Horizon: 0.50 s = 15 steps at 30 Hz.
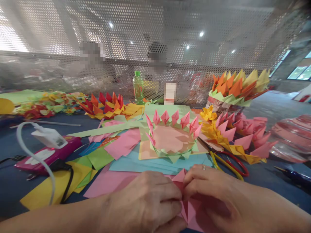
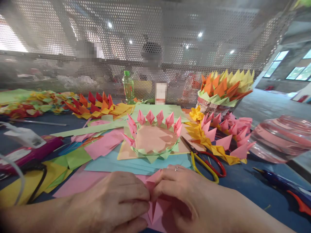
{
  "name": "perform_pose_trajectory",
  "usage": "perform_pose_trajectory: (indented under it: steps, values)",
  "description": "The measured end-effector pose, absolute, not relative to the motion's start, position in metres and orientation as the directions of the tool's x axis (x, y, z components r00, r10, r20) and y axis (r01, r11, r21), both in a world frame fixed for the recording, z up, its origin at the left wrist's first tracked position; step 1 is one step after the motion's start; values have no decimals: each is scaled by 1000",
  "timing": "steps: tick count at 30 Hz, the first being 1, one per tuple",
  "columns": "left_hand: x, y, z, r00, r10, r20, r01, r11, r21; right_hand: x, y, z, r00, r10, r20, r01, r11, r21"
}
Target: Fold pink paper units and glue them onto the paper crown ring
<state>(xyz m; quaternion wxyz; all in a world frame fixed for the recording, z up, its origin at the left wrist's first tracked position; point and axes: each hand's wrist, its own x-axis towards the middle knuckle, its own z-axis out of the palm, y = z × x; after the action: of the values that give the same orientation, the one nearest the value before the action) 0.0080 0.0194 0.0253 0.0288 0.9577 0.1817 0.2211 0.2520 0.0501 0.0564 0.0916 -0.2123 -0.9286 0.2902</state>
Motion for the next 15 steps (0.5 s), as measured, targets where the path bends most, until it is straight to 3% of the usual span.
perform_pose_trajectory:
  steps: [8, 11, 15]
  values:
    - [7, 19, 24, 815, 372, 443, 343, -928, 148, 250, 50, 60, -889, 458, 19, 351, 708, -612]
    - [7, 16, 22, 764, 465, 447, 408, -885, 224, 250, 49, 59, -877, 481, 6, 375, 693, -615]
    - [7, 21, 12, 576, 686, 444, 567, -727, 388, 252, 46, 57, -851, 525, 10, 418, 689, -592]
